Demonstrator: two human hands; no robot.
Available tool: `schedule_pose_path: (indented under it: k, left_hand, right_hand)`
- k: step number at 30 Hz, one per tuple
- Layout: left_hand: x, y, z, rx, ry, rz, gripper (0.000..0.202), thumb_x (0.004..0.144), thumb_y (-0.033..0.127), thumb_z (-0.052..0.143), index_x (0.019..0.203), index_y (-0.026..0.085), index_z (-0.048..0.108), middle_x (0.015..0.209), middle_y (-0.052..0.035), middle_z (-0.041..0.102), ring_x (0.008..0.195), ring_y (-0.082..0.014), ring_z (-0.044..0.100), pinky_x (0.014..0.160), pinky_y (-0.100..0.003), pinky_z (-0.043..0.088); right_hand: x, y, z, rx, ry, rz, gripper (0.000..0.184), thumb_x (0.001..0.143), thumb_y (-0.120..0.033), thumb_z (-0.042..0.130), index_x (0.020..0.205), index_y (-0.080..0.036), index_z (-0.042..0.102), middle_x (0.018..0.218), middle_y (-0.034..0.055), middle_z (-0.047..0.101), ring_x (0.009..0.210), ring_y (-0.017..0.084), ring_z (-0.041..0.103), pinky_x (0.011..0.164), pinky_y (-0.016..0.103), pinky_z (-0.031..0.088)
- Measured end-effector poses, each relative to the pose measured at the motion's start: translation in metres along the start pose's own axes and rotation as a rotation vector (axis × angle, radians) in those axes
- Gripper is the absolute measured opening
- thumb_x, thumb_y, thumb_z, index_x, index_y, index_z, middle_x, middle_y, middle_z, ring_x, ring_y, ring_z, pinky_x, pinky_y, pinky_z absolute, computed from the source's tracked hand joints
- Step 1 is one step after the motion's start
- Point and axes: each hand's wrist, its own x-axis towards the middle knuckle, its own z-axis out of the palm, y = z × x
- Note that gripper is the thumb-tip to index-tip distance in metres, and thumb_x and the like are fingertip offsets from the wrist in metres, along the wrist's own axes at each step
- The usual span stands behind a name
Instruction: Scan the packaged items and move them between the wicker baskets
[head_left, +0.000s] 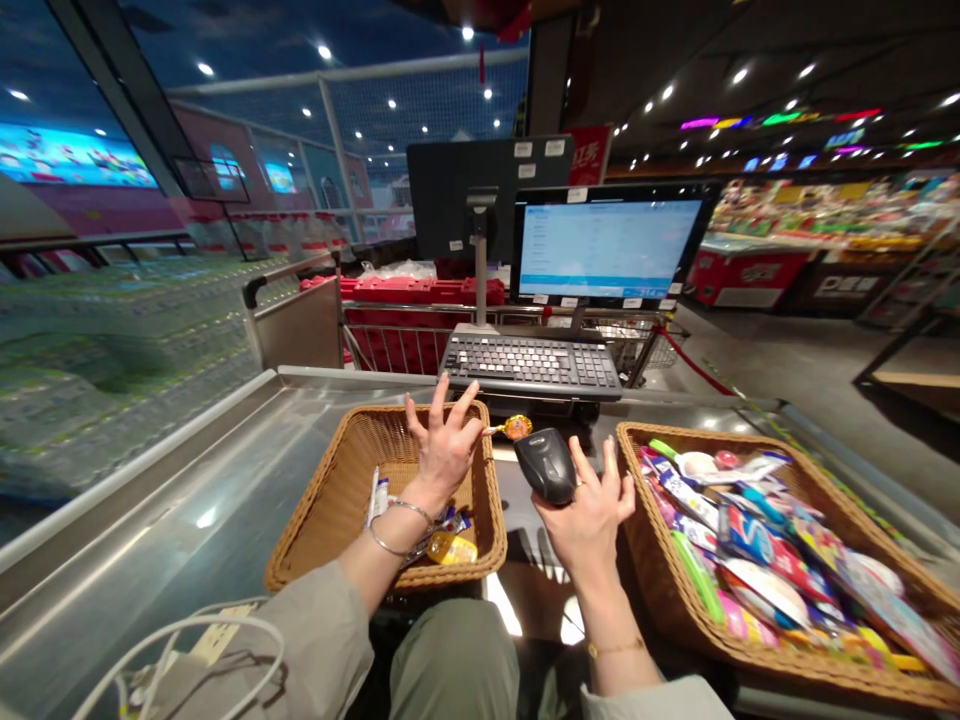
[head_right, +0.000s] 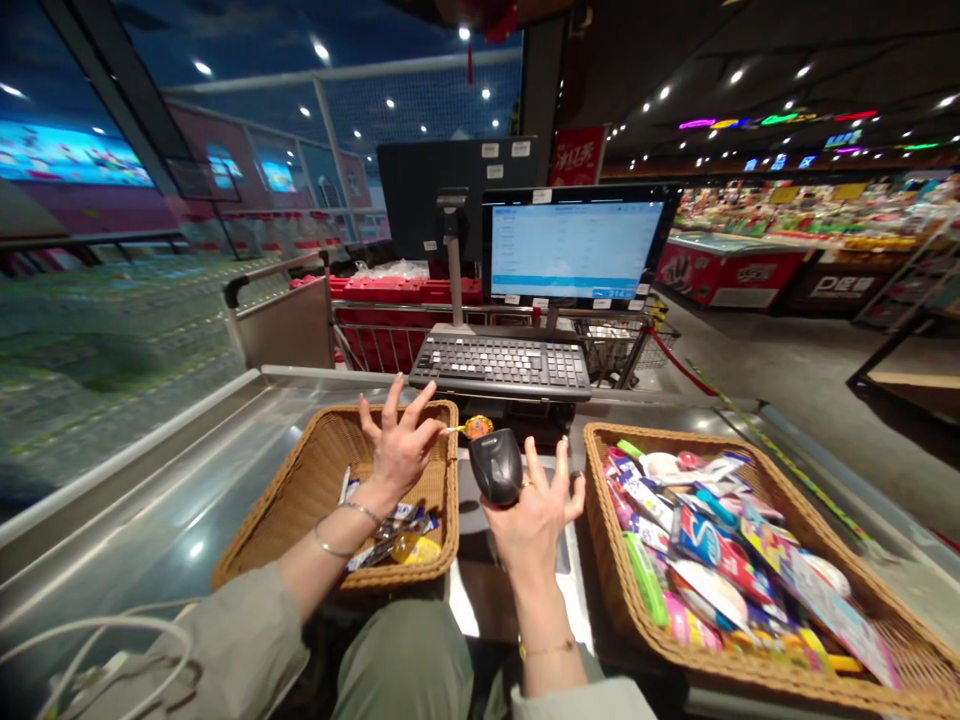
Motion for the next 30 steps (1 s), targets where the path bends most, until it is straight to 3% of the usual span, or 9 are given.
schedule_pose_path:
  k: [8, 30]
  left_hand:
    - [-0.0013, 0.0001, 0.0021, -0.018, -0.014, -0.027, 0.016, 0.094, 0.028, 0.056, 0.085, 0.028, 0.069, 0.151, 0.0027, 0.049, 0.151, -0.0366, 0.016, 0.113, -0.074, -0.007]
    - [-0.0021, 0.0004, 0.0037, -0.030, -0.027, -0.055, 0.020, 0.095, 0.035, 0.054, 0.085, 0.028, 0.070, 0.150, 0.0021, 0.050, 0.151, -0.0365, 0.016, 0.113, -0.074, -0.008]
  right_hand:
    - [-0.0001, -0.0007, 0.0023, 0.001, 0.013, -0.013, 0.033, 0.073, -0.040, 0.067, 0.102, -0.024, 0.072, 0.135, 0.0089, 0.062, 0.146, 0.039, 0.026, 0.109, 0.068, 0.016]
    - [-0.0012, -0.0010, 0.0000, 0.030, -0.016, -0.032, 0.033, 0.074, -0.038, 0.066, 0.104, -0.024, 0.071, 0.129, 0.0084, 0.066, 0.145, 0.038, 0.027, 0.110, 0.065, 0.011]
